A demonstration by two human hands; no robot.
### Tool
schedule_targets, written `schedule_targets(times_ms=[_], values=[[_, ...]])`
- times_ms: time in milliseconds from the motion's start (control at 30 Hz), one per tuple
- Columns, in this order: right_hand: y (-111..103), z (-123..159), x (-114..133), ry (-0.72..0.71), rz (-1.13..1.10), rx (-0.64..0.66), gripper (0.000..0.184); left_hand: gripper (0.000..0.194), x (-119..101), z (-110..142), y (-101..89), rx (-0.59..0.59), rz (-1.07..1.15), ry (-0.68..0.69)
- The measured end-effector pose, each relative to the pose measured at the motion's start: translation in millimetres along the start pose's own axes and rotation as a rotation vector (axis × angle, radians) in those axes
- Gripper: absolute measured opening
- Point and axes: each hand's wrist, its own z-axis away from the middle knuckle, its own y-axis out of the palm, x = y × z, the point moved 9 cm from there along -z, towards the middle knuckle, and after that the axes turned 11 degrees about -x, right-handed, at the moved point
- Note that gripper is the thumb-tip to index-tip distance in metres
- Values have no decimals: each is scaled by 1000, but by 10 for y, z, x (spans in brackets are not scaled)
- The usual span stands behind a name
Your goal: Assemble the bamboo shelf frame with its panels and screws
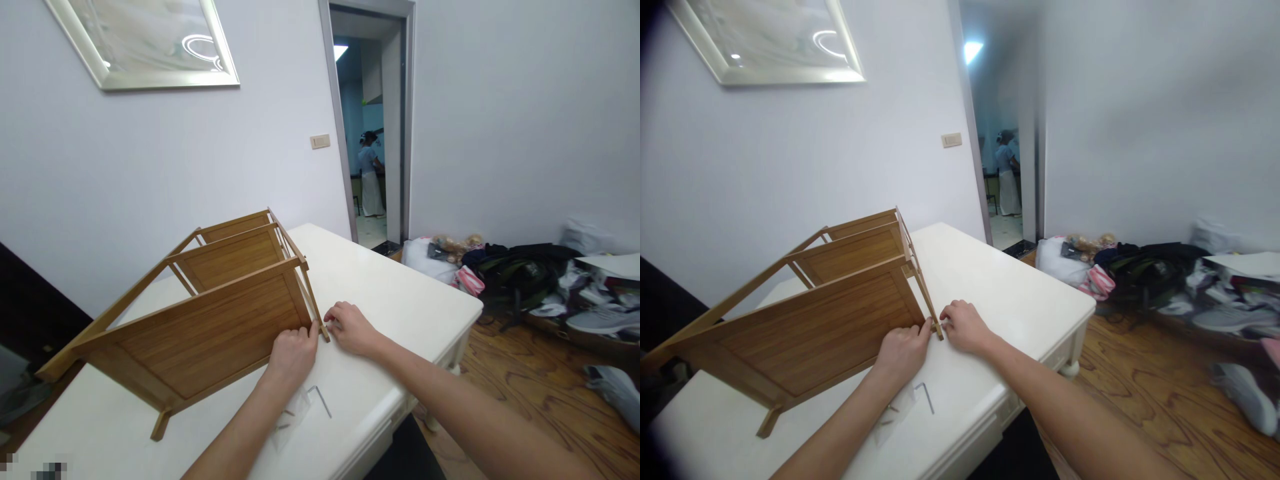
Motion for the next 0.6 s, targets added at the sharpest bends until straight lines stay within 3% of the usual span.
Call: schedule_targets(times_ms=[100, 233, 600], values=[[6, 2, -17, 13, -3, 4, 16, 44, -20, 23, 116, 129, 17, -11], [21, -6, -31, 8, -13, 11, 13, 46, -35, 30, 180, 217, 76, -13], [37, -2, -44, 5, -20, 9, 16, 46, -7, 41, 224, 267, 125, -48]])
